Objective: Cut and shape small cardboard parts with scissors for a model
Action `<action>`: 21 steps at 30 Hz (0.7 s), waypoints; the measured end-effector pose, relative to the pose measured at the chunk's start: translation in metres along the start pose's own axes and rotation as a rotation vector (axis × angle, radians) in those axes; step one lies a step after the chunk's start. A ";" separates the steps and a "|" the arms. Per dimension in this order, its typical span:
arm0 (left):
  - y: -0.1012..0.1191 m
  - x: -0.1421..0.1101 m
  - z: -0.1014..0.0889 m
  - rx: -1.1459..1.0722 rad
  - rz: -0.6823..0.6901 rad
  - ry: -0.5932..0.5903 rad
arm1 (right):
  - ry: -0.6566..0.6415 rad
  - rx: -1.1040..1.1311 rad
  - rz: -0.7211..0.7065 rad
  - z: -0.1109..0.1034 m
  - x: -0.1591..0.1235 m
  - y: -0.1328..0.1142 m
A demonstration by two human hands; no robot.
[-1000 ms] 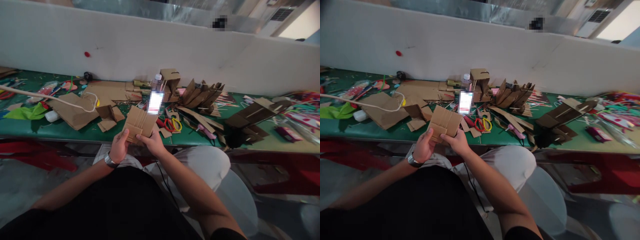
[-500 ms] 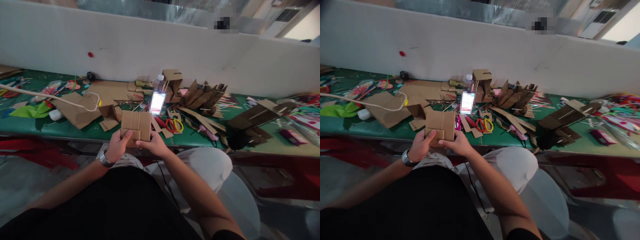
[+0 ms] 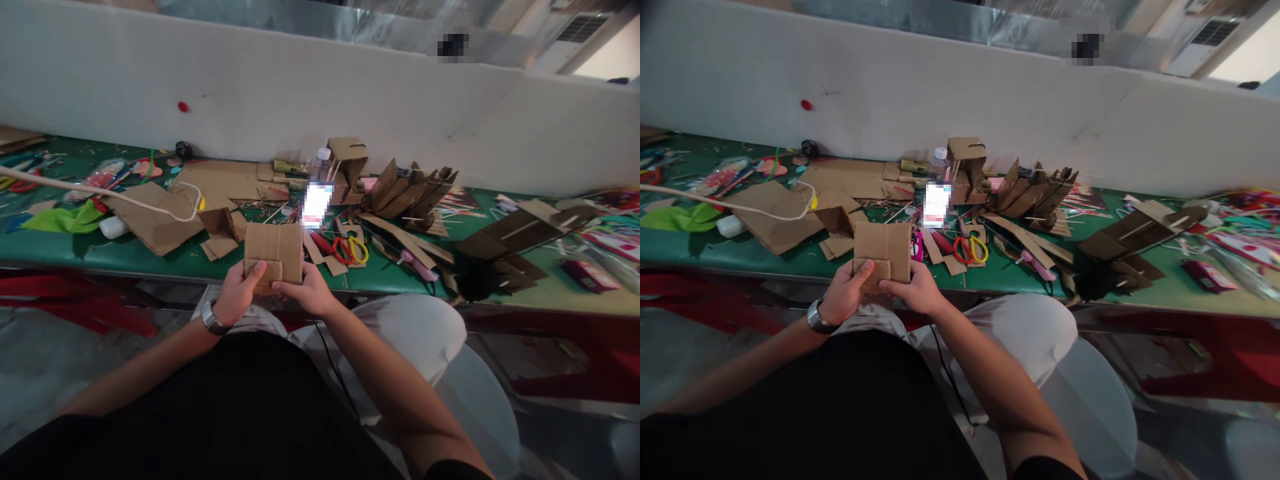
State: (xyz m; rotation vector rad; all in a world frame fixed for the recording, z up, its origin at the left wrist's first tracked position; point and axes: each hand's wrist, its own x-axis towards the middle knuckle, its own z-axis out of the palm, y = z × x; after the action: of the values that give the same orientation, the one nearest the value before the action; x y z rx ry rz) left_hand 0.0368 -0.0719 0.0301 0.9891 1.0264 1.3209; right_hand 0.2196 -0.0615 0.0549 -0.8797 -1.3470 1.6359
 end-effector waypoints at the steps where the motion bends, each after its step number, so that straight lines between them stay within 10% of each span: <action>1: 0.001 0.001 -0.001 -0.005 -0.029 -0.020 | 0.000 -0.007 0.004 -0.001 0.000 -0.001; 7: 0.014 0.003 -0.008 0.019 -0.190 -0.177 | -0.035 -0.060 0.025 0.000 -0.002 0.000; 12: 0.014 0.001 -0.010 0.031 -0.095 -0.060 | -0.099 -0.144 -0.025 -0.025 0.007 -0.009; 17: 0.008 0.015 -0.014 -0.019 -0.116 0.002 | 0.509 -0.671 -0.215 -0.111 0.024 -0.035; 21: 0.002 0.041 -0.019 -0.055 -0.077 0.082 | 0.691 -1.296 0.167 -0.156 0.027 -0.033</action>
State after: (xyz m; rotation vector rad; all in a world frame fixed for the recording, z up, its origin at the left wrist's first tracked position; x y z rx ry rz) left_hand 0.0179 -0.0309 0.0259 0.8517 1.0739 1.3280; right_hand 0.3529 0.0294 0.0589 -2.0691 -1.7271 0.2365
